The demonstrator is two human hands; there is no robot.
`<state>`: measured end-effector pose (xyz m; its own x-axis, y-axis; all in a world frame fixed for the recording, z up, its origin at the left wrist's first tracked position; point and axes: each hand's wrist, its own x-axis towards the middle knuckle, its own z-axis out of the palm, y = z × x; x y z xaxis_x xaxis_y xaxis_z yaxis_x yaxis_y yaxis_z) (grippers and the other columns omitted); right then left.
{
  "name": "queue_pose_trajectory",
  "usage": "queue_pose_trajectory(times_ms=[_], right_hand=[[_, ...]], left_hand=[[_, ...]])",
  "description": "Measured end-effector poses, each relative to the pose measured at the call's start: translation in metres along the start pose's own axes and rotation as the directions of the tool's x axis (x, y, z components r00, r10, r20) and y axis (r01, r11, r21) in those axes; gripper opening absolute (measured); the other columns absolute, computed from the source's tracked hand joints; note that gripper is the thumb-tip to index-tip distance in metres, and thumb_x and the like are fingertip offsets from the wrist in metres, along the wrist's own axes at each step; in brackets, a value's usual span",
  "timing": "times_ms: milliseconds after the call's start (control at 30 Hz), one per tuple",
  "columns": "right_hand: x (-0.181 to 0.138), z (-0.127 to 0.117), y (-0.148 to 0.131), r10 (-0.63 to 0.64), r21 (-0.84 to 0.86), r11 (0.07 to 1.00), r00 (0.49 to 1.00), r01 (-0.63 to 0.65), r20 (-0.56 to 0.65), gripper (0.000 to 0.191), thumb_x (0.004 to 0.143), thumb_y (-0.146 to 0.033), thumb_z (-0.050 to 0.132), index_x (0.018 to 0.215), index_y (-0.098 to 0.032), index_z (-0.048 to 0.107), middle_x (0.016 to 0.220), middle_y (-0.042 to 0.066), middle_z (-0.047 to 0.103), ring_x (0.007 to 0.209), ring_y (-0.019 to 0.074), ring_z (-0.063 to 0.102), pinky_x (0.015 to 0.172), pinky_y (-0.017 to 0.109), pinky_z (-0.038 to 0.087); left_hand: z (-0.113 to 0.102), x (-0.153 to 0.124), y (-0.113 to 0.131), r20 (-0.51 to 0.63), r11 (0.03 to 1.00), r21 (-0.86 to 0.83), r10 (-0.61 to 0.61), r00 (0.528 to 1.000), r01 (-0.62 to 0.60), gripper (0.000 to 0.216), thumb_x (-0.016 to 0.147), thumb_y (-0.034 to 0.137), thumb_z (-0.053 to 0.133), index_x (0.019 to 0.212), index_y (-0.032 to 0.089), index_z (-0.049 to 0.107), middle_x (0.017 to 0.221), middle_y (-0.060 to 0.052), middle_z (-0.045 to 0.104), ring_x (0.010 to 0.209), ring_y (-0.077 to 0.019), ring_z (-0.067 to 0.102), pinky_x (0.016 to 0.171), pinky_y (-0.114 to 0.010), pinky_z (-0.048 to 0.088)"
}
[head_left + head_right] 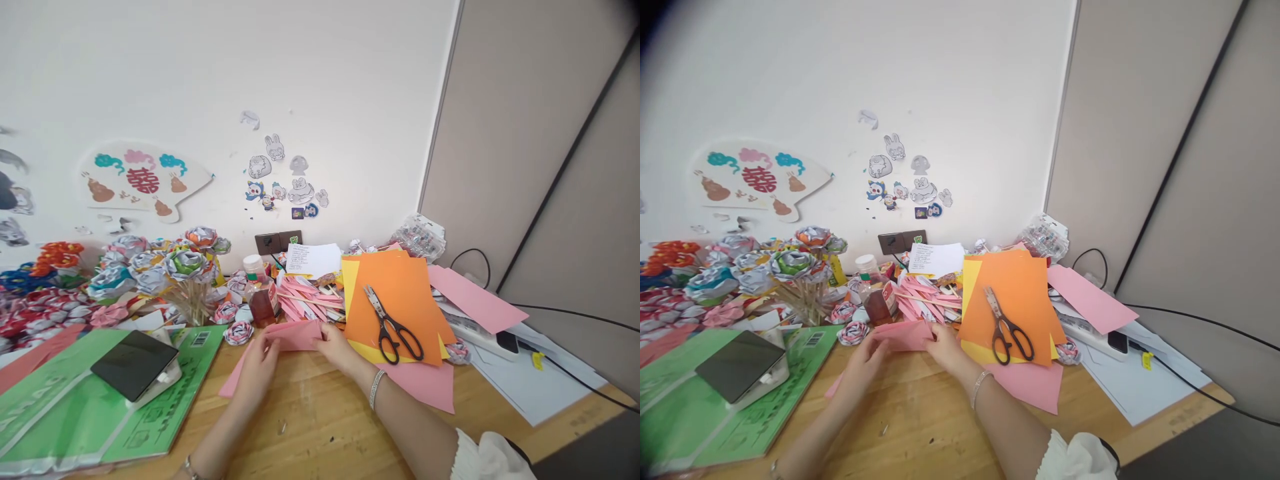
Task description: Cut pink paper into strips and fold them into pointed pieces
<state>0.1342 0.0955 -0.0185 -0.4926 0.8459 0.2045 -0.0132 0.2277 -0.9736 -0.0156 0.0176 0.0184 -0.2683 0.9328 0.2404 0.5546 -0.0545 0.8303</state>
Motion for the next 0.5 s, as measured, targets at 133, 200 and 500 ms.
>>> queue_pose_trajectory(times_ms=[133,200,500], right_hand=[[-0.003,0.003,-0.008,0.019,0.007,1.000,1.000,-0.019,0.004,0.036,0.063,-0.012,0.052,0.098,-0.016,0.060,0.088,0.002,0.065,0.080,0.0177,0.059,0.071,0.028,0.045],[-0.001,0.004,-0.009,0.042,0.006,0.999,0.999,-0.042,-0.023,0.036,0.063,-0.012,0.051,0.097,-0.016,0.061,0.087,0.002,0.065,0.079,0.0171,0.058,0.070,0.027,0.045],[-0.005,0.011,-0.020,0.138,0.035,0.990,0.989,-0.137,-0.049,0.037,0.056,-0.006,0.041,0.083,-0.015,0.065,0.068,-0.001,0.063,0.063,0.0135,0.054,0.052,0.021,0.038]], left_hand=[[0.008,-0.005,-0.003,-0.051,0.996,-0.079,-0.032,0.998,0.028,0.042,0.077,0.031,0.039,0.115,0.013,0.041,0.117,-0.013,0.052,0.110,-0.0223,0.048,0.096,-0.037,0.034],[0.010,-0.005,-0.003,-0.078,0.995,-0.094,-0.052,0.996,0.044,0.044,0.076,0.030,0.040,0.117,0.014,0.039,0.119,-0.013,0.050,0.114,-0.0227,0.044,0.098,-0.038,0.031],[0.015,-0.009,-0.001,-0.142,0.995,-0.096,-0.007,0.990,-0.006,0.041,0.073,0.015,0.037,0.114,0.015,0.041,0.113,-0.011,0.052,0.109,-0.0218,0.046,0.095,-0.039,0.034]])
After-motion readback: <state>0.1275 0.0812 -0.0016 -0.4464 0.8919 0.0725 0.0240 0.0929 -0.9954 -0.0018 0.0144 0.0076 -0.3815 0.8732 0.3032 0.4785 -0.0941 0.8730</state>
